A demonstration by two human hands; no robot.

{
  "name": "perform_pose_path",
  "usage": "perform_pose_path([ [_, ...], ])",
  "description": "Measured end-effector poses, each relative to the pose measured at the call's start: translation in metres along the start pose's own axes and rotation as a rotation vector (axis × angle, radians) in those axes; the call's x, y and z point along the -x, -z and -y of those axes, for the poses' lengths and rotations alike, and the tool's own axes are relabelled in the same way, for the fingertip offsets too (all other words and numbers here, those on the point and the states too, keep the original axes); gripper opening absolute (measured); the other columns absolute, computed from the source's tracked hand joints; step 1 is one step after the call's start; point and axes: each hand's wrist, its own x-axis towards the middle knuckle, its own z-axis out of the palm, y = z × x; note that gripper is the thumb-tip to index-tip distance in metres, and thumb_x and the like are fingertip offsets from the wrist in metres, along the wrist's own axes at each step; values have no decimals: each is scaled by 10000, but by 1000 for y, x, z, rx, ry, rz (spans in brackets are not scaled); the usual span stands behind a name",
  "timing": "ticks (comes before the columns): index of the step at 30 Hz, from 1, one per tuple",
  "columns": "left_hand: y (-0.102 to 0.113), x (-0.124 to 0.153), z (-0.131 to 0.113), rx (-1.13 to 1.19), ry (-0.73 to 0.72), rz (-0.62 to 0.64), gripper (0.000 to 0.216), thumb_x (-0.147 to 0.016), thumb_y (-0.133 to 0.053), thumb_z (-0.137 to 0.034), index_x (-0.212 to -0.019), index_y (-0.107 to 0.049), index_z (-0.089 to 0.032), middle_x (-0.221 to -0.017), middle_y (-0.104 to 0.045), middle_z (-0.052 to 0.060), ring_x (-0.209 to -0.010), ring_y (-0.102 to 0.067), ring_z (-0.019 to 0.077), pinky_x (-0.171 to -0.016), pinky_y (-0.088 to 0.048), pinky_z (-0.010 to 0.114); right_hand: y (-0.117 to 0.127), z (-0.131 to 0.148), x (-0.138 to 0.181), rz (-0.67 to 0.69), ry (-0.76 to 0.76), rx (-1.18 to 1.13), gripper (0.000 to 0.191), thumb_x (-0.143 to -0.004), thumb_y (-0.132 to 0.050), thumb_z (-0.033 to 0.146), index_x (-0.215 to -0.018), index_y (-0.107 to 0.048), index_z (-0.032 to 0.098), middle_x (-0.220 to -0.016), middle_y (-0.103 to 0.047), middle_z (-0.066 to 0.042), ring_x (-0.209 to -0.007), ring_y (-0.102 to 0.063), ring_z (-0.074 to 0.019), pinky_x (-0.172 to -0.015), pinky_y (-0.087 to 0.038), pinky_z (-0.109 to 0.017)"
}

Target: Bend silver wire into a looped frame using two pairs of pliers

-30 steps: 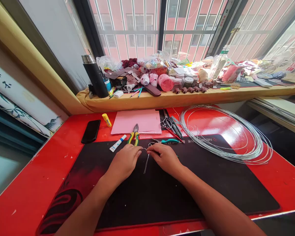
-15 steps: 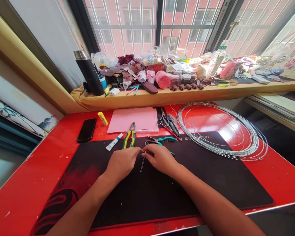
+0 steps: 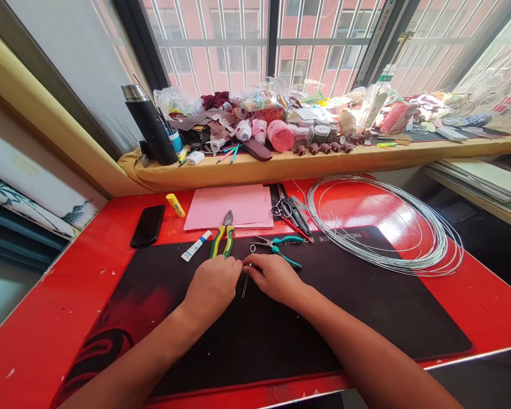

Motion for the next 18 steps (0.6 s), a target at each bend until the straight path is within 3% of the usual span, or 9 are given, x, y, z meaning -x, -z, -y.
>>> perform_pose_path([
  [11,-28,11,25,27,-90,-142,288,-925,-469,-83,-991,-724,-200,-818,-726,57,-732,-658,209,-630,-431,315,-1,5,-2,3,9,-65,219,-1015,-580,255,-1049,-796,248,-899,-801,-61,-795,-723,-212,-709,-469,-266],
  [18,-32,16,32,-56,-208,-247,305,-944,-453,-64,-1074,-707,-171,-752,-683,38,-687,-626,207,-622,-415,345,-4,5,-4,56,-27,-228,261,-1023,-545,272,-1039,-802,231,-881,-791,-26,-763,-690,-187,-710,-480,-258],
])
